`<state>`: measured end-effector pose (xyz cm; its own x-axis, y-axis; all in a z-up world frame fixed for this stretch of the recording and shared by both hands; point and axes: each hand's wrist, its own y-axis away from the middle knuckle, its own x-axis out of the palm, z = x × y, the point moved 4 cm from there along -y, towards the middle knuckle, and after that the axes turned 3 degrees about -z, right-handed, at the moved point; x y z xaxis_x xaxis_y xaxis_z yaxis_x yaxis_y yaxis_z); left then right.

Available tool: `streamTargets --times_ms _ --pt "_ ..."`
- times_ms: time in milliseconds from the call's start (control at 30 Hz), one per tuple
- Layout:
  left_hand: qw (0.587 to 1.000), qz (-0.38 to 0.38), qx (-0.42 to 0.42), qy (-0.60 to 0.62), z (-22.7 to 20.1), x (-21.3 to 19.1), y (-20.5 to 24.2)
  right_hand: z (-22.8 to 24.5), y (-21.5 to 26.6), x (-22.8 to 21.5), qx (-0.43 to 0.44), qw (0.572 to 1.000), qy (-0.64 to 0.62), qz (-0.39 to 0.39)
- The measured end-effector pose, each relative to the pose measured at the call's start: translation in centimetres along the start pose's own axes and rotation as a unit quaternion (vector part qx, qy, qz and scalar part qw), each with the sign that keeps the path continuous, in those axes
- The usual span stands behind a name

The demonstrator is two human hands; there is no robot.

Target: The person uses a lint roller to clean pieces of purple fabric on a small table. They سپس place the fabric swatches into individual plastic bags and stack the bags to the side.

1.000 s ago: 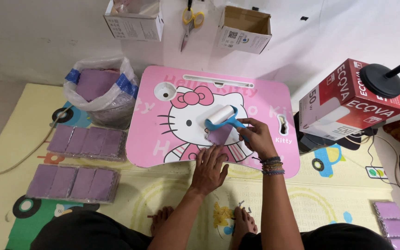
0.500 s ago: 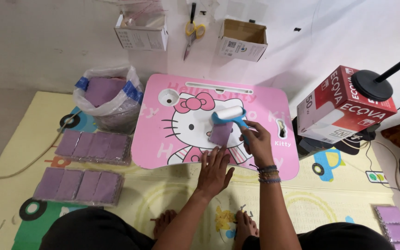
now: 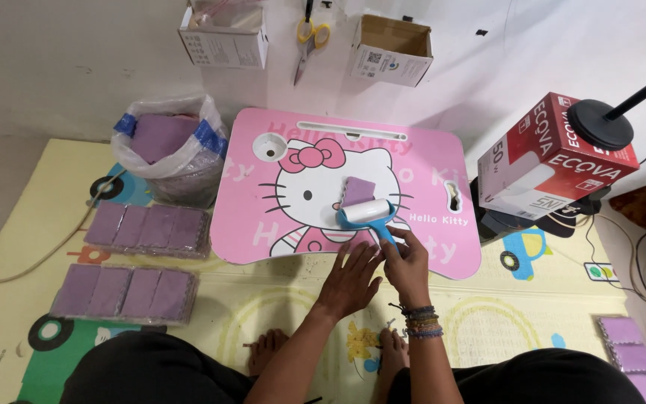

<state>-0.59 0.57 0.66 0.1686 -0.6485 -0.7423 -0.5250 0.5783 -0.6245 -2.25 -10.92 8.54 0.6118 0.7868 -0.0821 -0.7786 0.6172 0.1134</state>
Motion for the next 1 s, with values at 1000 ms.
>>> streamTargets --times_ms 1000 --pt "0.991 -0.081 -0.097 -0.043 2.1 0.2 -2.2 2.3 -7.7 2.0 -0.01 0.998 0.031 0.062"
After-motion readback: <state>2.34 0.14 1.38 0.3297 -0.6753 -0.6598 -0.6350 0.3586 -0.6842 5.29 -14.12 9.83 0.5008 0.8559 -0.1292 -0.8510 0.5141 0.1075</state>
